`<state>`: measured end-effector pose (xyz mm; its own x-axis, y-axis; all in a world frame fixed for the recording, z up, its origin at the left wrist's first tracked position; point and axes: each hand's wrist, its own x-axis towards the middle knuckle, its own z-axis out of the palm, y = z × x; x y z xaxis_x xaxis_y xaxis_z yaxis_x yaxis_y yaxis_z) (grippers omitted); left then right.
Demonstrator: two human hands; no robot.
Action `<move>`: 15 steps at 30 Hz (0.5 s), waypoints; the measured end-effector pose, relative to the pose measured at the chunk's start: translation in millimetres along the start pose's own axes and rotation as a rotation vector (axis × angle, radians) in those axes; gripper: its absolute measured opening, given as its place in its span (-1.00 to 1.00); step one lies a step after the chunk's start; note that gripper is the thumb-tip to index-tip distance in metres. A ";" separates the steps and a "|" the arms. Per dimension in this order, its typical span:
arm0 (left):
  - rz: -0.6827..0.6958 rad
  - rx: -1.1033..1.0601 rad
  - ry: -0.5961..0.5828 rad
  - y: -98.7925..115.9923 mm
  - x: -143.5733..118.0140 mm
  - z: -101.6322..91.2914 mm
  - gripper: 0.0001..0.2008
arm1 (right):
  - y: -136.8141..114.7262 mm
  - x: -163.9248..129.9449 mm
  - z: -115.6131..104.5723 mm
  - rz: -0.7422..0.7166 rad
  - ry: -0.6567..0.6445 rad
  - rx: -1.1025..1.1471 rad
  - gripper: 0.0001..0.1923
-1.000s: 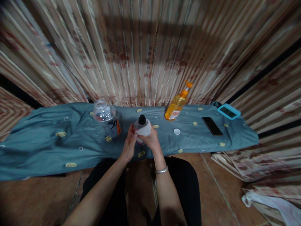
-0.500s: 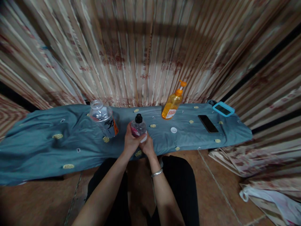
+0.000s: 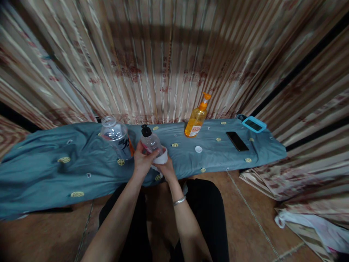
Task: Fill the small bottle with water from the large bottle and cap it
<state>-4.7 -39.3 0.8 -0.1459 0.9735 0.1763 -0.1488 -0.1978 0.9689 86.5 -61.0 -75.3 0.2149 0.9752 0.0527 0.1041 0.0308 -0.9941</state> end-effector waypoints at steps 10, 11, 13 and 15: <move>0.112 0.051 0.079 5.3 14.0 -16.1 -0.29 | -0.9 -0.4 9.4 0.059 -0.161 -0.119 -0.62; 0.131 0.067 0.093 6.4 14.9 -17.9 -0.28 | -2.4 3.8 5.7 0.056 -0.163 -0.176 -0.63; 0.174 0.099 0.103 9.0 16.5 -21.4 -0.24 | -5.5 12.6 -1.8 0.041 -0.142 -0.296 -0.62; 0.206 0.115 0.097 11.4 17.5 -24.5 -0.22 | -9.6 19.8 -8.9 -0.004 -0.091 -0.408 -0.58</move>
<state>-32.9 -27.4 10.6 -0.2560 0.8973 0.3597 0.0054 -0.3708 0.9287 98.4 -44.0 -63.8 0.1294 0.9912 0.0294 0.4848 -0.0374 -0.8738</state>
